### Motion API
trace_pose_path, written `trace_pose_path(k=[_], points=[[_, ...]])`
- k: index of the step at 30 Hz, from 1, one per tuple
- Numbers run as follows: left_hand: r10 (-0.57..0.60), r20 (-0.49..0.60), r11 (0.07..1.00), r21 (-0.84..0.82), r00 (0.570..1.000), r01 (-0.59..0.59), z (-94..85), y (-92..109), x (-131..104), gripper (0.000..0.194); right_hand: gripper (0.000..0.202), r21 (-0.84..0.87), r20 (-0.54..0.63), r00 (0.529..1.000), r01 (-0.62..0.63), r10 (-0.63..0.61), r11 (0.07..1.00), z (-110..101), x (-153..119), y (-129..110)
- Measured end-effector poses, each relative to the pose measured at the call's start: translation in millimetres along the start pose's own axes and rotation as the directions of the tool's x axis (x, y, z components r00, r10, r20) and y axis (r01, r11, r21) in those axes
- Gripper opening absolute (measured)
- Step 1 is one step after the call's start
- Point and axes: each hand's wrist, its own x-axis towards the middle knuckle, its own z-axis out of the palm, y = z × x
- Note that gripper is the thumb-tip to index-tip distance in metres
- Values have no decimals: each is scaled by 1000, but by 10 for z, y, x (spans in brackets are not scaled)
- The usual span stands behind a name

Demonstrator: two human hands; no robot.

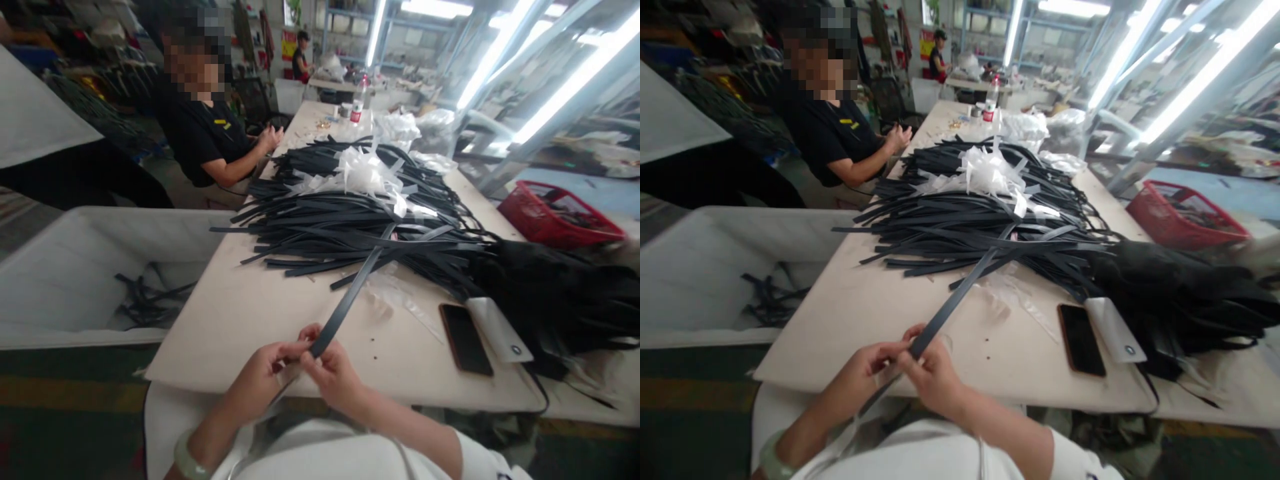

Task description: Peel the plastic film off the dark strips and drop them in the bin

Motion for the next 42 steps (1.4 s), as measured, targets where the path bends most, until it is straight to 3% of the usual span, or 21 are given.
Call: trace_pose_path(k=[2,3,5,7,9,11,13,14,16,18,19,23,24,26,29,31,33,35,37,40,42], points=[[15,29,1000,18,999,-15,-25,-24,-36,28,33,6,99,995,-11,11,1000,27,-54,2],[-15,46,999,42,999,13,-60,-42,-63,29,34,37,62,997,-57,54,998,-3,-44,-6],[-105,65,991,92,992,99,-148,-76,-111,32,35,135,-119,979,-148,164,980,-109,23,-34],[-163,58,984,84,985,158,-206,-87,-121,37,36,165,-259,947,-148,187,975,-194,85,-65],[-140,24,990,23,990,140,-191,-64,-86,39,33,83,-199,976,-71,86,994,-202,80,-88],[-72,-9,997,-16,997,72,-122,-24,-35,38,31,-17,-13,1000,15,-15,1000,-159,18,-98],[-15,1,1000,-7,1000,15,-57,5,0,34,32,-49,120,993,30,-24,998,-135,-45,-101],[-13,13,1000,4,1000,13,-40,11,8,34,34,-38,103,995,-7,11,999,-143,-62,-101],[-46,20,999,24,999,45,-37,14,14,36,40,32,-81,989,-119,121,992,-180,-64,-100],[-66,0,997,33,998,66,-41,27,29,37,46,61,-252,947,-191,200,980,-201,-55,-96],[-58,0,998,22,998,58,-34,41,44,36,47,33,-268,943,-194,196,980,-194,-57,-92],[7,64,999,-35,998,-5,37,97,119,31,35,-115,-34,998,-65,62,991,-169,-118,-98],[-7,63,1000,-21,998,8,43,98,128,32,35,-117,-35,998,-64,60,991,-199,-129,-107],[-55,33,998,36,998,54,33,88,129,33,38,-64,-179,975,-142,129,988,-300,-128,-131],[-82,8,995,57,997,81,38,94,134,31,43,37,-410,884,-230,225,972,-423,-99,-152],[-65,25,998,21,998,64,95,130,160,28,37,-35,-357,917,-203,177,979,-422,-104,-154],[-30,38,1000,-7,999,30,166,167,193,25,30,-132,-181,980,-109,84,985,-403,-139,-161],[-18,43,1000,1,999,18,204,183,209,25,26,-185,-64,998,-39,28,982,-439,-179,-185],[-44,19,998,40,999,43,194,176,202,23,24,-198,-162,987,-34,2,980,-544,-197,-223],[-80,-21,995,64,997,81,164,165,185,18,24,-180,-401,914,-10,-64,984,-670,-177,-283],[-57,-15,998,31,998,58,183,178,198,19,22,-219,-337,936,30,-105,975,-635,-163,-311]])
